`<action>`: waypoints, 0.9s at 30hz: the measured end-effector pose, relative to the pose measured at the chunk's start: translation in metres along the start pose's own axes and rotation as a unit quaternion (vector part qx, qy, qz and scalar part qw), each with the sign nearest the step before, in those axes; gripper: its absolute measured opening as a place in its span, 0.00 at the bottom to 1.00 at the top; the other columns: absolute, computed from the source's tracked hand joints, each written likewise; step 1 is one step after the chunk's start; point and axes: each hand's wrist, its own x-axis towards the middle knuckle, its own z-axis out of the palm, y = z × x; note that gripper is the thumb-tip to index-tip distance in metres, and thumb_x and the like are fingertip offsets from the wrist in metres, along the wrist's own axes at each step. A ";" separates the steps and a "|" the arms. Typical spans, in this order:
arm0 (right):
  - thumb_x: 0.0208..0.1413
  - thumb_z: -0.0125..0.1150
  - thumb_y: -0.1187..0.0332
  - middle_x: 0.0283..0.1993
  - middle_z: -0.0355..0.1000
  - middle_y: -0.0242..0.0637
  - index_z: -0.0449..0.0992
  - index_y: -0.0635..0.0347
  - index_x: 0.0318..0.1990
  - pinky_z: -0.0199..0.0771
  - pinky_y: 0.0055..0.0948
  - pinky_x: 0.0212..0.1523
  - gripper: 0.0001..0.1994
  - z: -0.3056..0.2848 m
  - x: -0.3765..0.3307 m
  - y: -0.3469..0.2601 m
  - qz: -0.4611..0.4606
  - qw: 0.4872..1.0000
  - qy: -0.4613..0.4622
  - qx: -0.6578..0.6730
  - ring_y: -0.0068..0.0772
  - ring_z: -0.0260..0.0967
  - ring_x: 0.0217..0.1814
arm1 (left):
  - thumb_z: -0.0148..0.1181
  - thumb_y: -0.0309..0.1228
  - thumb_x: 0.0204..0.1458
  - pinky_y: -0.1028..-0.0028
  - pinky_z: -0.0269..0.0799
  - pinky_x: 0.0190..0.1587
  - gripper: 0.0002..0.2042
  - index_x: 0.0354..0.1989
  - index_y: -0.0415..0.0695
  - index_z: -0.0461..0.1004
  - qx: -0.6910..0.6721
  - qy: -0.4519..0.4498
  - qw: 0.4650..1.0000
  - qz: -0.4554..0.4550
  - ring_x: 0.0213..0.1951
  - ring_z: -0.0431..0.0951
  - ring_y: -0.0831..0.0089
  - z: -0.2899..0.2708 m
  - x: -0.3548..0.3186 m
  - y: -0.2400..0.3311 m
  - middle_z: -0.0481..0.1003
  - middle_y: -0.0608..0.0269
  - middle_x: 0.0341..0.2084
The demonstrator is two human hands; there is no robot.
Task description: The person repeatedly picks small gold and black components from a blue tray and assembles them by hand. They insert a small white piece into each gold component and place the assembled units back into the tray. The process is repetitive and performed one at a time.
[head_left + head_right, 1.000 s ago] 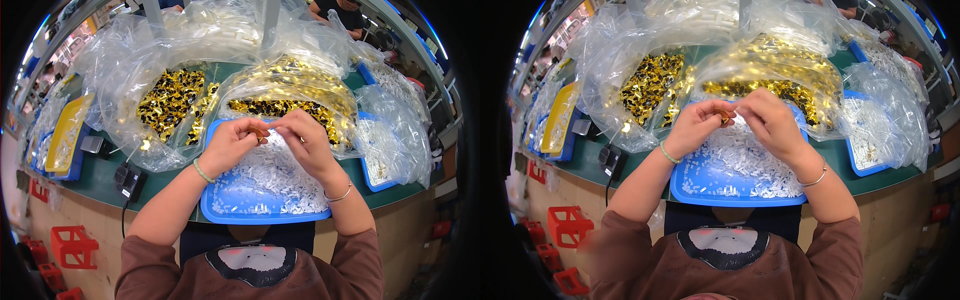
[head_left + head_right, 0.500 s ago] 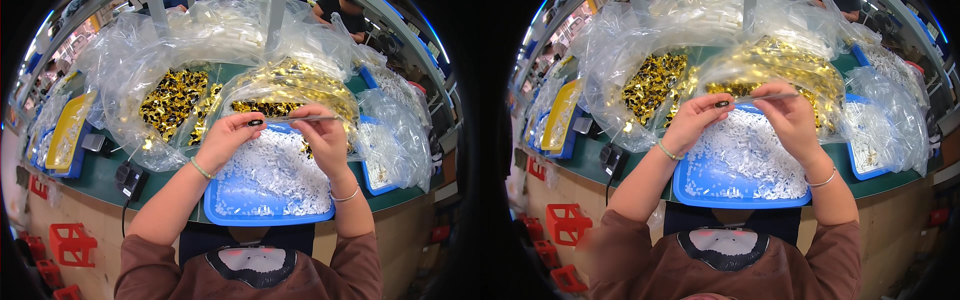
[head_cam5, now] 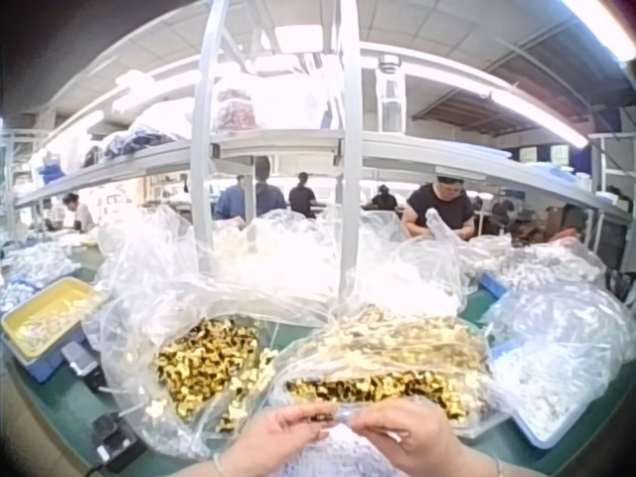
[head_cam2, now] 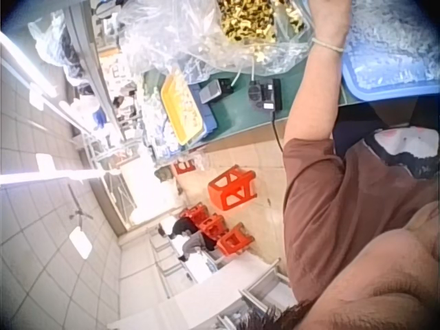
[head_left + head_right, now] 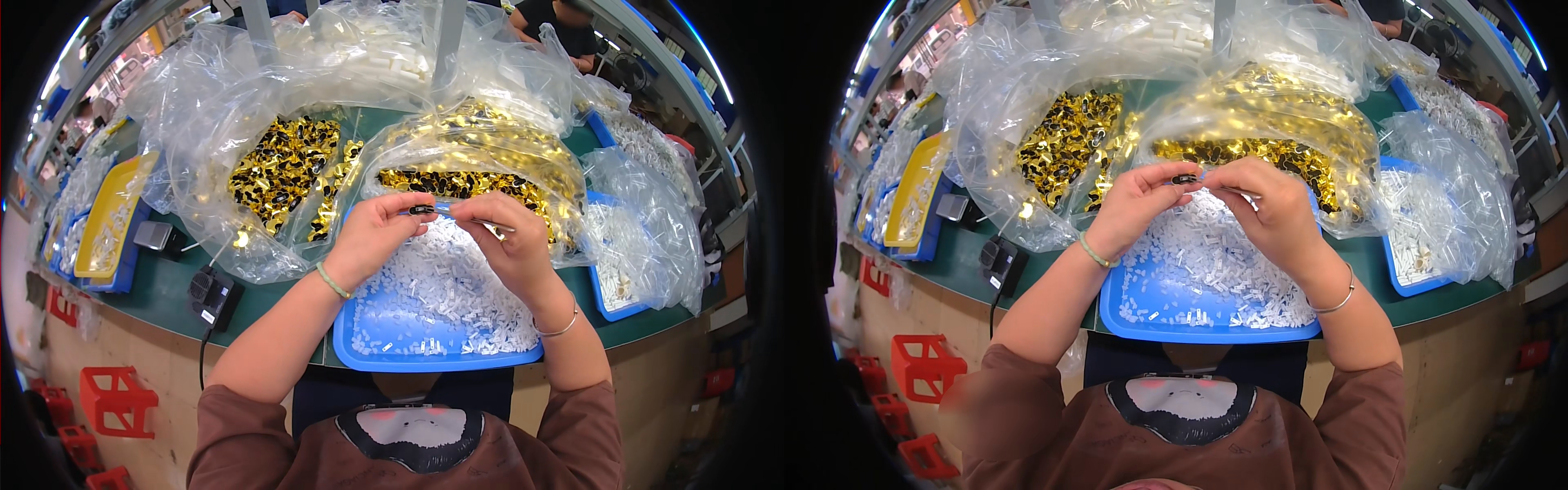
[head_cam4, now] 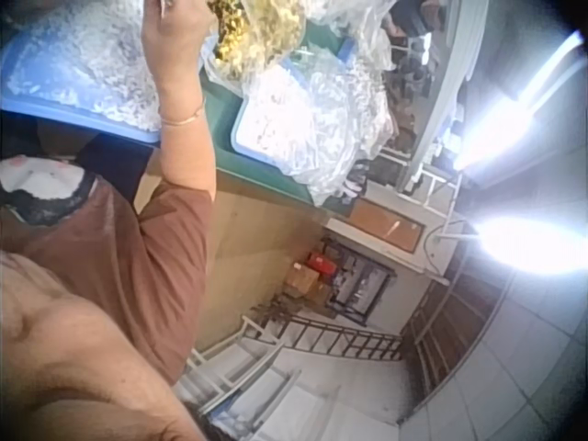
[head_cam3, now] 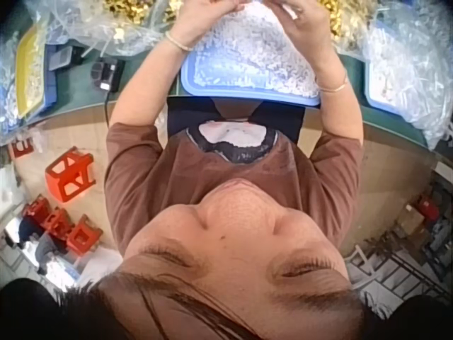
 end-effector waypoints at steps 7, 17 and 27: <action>0.50 0.65 0.81 0.37 0.76 0.39 0.78 0.62 0.39 0.76 0.30 0.35 0.08 0.000 0.002 -0.008 -0.010 1.000 -0.023 -0.012 0.37 0.76 0.38 | 0.54 0.24 0.59 0.79 0.73 0.51 0.16 0.55 0.35 0.73 0.037 0.016 0.999 0.003 0.45 0.78 0.78 0.002 -0.003 0.005 0.77 0.61 0.47; 0.51 0.58 0.82 0.36 0.73 0.41 0.73 0.64 0.37 0.72 0.32 0.43 0.07 -0.007 0.003 -0.003 -0.050 0.995 0.066 0.056 0.39 0.72 0.41 | 0.51 0.24 0.59 0.78 0.73 0.50 0.11 0.46 0.37 0.77 0.028 0.076 0.997 0.013 0.43 0.77 0.80 -0.012 0.004 -0.004 0.79 0.60 0.43; 0.47 0.65 0.70 0.36 0.75 0.42 0.80 0.60 0.38 0.74 0.39 0.40 0.09 -0.008 -0.010 0.001 0.077 0.931 -0.357 -0.024 0.46 0.75 0.38 | 0.56 0.25 0.61 0.78 0.74 0.53 0.14 0.55 0.36 0.73 -0.103 0.041 0.993 -0.026 0.49 0.77 0.75 0.000 -0.002 0.010 0.77 0.58 0.49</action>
